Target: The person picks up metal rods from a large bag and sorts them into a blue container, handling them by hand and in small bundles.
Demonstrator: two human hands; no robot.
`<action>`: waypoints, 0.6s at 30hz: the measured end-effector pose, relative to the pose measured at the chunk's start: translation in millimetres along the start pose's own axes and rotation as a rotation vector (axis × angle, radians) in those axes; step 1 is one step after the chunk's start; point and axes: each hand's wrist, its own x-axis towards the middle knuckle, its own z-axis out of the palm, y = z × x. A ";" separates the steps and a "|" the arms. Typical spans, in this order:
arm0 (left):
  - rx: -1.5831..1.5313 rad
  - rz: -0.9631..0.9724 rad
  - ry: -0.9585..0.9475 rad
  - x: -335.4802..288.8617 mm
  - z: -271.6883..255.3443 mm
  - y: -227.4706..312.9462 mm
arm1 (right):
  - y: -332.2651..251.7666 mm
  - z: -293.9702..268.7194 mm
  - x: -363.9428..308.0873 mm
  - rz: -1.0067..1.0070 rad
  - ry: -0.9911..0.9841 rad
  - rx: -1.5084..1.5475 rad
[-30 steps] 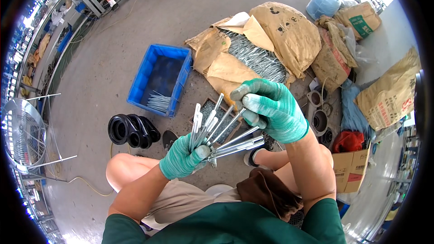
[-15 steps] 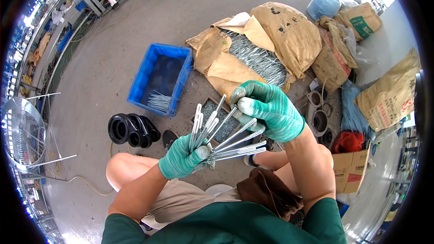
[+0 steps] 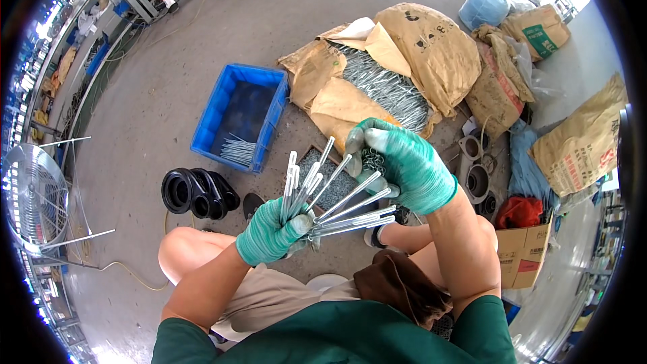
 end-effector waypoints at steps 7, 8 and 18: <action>0.061 0.050 -0.020 -0.3 -4.3 -10.6 | -8.8 -4.1 -5.2 -0.030 -0.081 0.090; 0.052 0.055 -0.038 0.5 -4.2 -11.3 | -9.9 -3.4 -5.8 -0.014 -0.054 0.031; -0.042 -0.005 -0.089 0.7 -2.2 -15.2 | -10.6 0.7 -4.3 -0.031 0.015 -0.202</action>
